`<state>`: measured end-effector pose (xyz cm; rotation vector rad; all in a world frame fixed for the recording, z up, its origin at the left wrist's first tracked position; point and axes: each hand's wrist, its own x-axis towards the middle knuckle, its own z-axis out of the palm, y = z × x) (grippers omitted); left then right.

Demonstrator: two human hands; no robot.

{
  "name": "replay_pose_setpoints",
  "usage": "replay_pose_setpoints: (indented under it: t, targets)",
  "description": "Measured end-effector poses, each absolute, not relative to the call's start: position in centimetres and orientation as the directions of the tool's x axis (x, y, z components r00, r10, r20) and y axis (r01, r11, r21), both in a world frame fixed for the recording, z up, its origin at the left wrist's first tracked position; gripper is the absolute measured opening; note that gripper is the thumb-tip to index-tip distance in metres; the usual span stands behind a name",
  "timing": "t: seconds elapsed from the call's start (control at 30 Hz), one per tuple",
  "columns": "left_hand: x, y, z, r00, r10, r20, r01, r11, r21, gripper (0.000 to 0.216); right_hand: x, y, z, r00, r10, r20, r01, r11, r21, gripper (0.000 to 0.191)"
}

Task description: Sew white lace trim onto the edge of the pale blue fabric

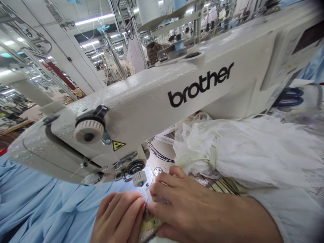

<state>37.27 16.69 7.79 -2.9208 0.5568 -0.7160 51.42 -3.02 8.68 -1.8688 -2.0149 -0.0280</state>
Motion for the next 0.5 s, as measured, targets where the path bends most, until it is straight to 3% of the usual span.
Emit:
replay_pose_setpoints:
  t: [0.23,0.5]
  targets:
    - [36.43,17.21,7.78,0.822,-0.436,0.367,-0.342,-0.893,-0.294,0.029,51.46,-3.01,8.81,0.022,0.968,0.250,0.939,0.066,-0.337,0.028]
    - [36.91,16.77,7.99,0.838,-0.337,0.430,-0.314,-0.941,-0.125,0.021,51.39,-2.94,8.40,-0.003,0.957,0.289,0.953,0.089,-0.288,0.025]
